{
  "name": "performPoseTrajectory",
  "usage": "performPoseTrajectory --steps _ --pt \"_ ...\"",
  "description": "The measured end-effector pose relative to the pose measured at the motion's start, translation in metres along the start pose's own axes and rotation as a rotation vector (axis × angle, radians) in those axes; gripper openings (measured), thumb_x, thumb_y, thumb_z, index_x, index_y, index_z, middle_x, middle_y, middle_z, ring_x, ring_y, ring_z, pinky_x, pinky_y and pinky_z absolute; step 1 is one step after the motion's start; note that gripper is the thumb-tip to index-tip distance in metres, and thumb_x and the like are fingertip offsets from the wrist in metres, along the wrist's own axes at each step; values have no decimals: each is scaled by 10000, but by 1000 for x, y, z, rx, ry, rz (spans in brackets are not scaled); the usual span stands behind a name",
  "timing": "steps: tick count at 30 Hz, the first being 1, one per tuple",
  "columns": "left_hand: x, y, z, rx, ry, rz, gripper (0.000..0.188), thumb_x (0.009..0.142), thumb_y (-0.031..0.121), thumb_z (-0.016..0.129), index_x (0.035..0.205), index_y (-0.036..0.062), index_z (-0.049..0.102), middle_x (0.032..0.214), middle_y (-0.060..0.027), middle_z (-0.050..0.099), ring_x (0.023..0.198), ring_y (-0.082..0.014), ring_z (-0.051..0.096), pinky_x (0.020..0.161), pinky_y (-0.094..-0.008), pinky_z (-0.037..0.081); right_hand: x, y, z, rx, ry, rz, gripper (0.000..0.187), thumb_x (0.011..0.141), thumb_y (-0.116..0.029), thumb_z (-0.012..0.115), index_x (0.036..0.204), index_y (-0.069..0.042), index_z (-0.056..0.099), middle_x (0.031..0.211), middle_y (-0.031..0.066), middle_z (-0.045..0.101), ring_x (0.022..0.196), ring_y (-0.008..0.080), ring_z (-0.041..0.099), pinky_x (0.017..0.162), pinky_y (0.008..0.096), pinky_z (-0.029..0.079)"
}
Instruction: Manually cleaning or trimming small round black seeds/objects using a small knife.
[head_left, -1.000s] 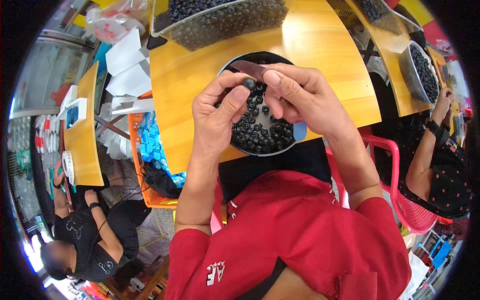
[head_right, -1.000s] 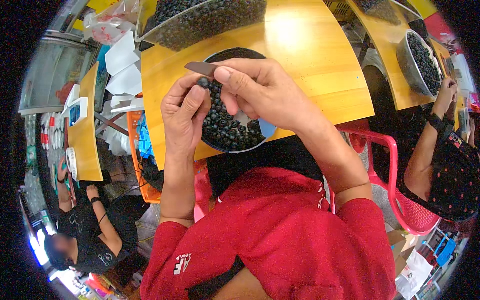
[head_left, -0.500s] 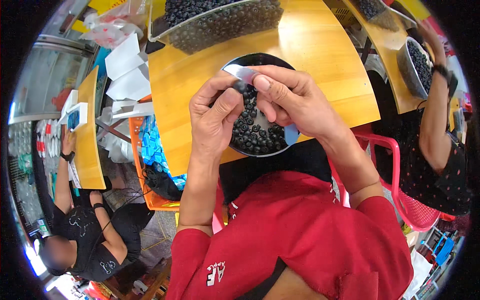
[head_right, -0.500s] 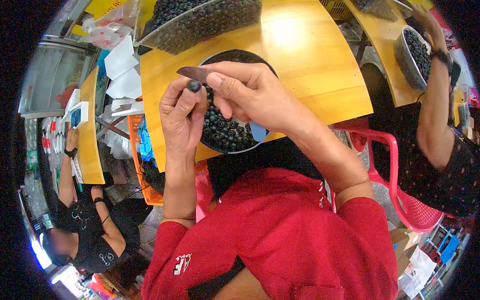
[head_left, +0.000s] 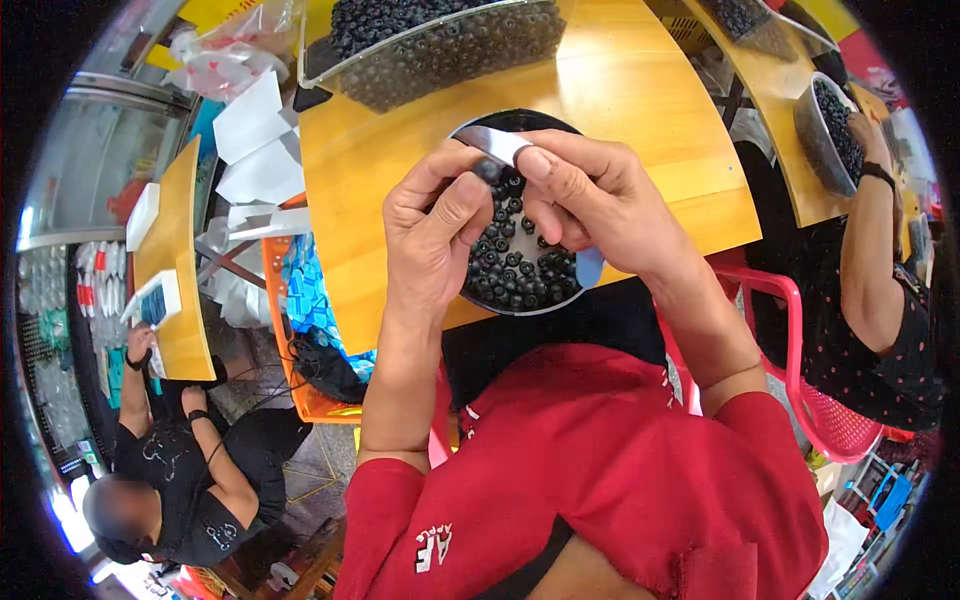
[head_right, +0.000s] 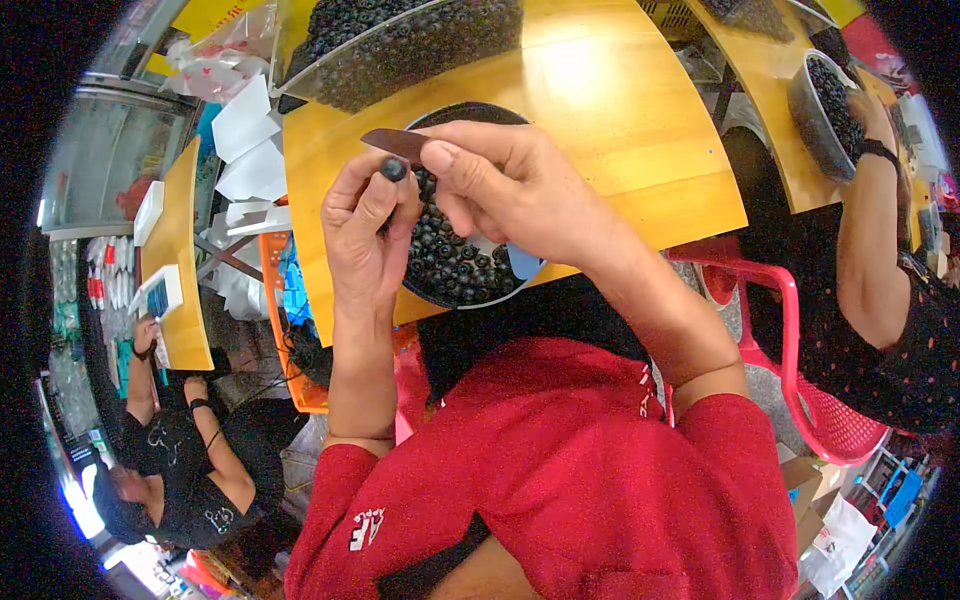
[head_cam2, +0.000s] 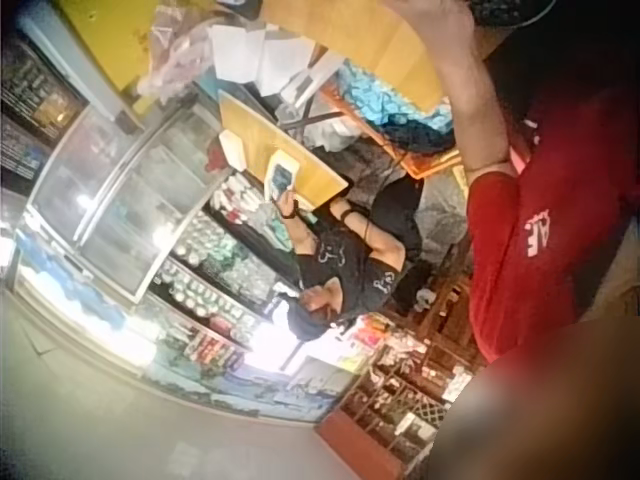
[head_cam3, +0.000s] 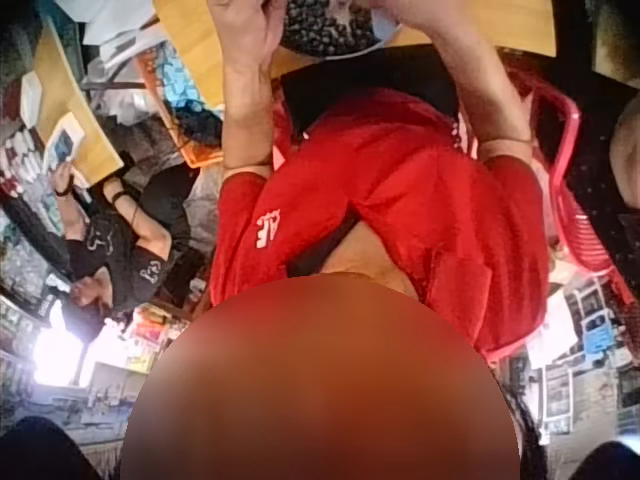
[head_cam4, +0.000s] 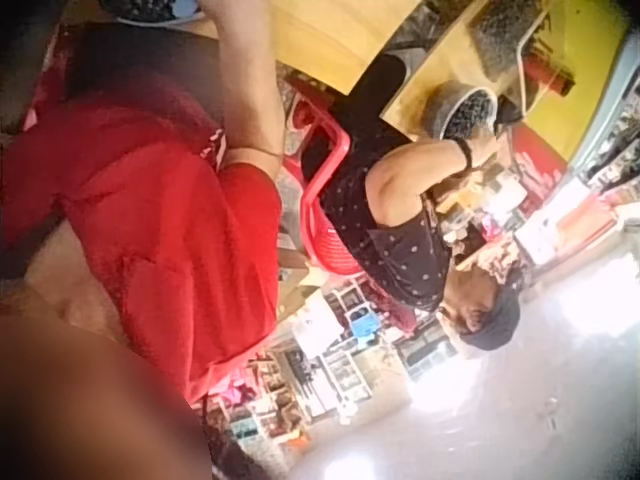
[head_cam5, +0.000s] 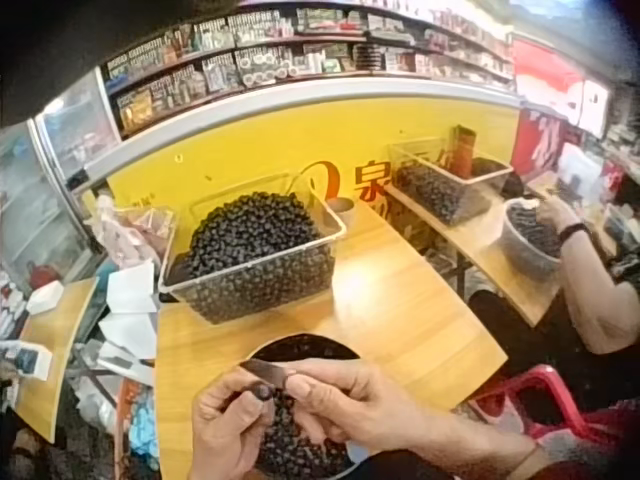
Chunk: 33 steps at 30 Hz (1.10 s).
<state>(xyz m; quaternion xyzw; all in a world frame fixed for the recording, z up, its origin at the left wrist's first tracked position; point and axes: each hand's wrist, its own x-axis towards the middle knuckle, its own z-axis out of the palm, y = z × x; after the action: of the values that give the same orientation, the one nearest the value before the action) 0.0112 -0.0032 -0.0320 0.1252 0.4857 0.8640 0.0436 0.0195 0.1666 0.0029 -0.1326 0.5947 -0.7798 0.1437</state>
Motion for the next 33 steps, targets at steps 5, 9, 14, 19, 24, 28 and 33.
performPoseTrajectory --steps 5,9,14,19,24,28,33 --pt "2 -1 -1 -66 0 -41 189 849 75 621 1021 -4 619 842 5 547 569 -56 428 471 -173 307 -1 -3 0 19 2 15 354 973 -254 428 1229 -30 524 560 -10 494 412 2 332 373 173 225" --pt "0 0 5 -10 46 -23 172 834 60 638 995 1 627 808 15 551 553 -39 414 463 -168 291 -3 -3 2 -1 32 -30 355 975 -246 419 1244 -35 515 571 -13 496 411 6 325 375 168 233" --pt "-1 -2 9 66 128 11 174 822 56 652 988 7 632 759 33 543 542 -27 401 455 -170 278 -4 -3 3 -26 49 -58 358 976 -242 414 1265 -52 506 586 -20 506 429 2 342 387 161 243" --pt "-2 -5 12 100 185 82 142 812 49 663 946 14 629 734 31 541 535 -24 412 452 -174 282 -2 1 8 -100 80 -77 349 971 -239 429 1256 -58 520 593 -31 510 463 -2 370 411 155 267" --pt "-4 -5 12 118 193 96 119 808 41 666 917 19 623 736 26 546 534 -24 416 450 -175 285 -3 5 10 -241 130 -113 320 957 -194 468 1233 -50 542 579 -35 508 483 2 399 436 159 303" --pt "-6 -7 12 67 202 79 125 814 45 659 931 14 629 750 26 547 537 -24 414 445 -170 280 -2 8 8 -292 143 -181 307 954 -191 475 1207 -40 559 571 -37 499 479 5 402 428 162 301" --pt "-3 -5 13 -10 194 22 156 826 57 650 974 7 637 774 28 548 542 -26 409 445 -157 284 5 6 -1 -174 110 -60 319 965 -228 453 1186 -26 561 563 -36 490 450 8 377 404 166 280"
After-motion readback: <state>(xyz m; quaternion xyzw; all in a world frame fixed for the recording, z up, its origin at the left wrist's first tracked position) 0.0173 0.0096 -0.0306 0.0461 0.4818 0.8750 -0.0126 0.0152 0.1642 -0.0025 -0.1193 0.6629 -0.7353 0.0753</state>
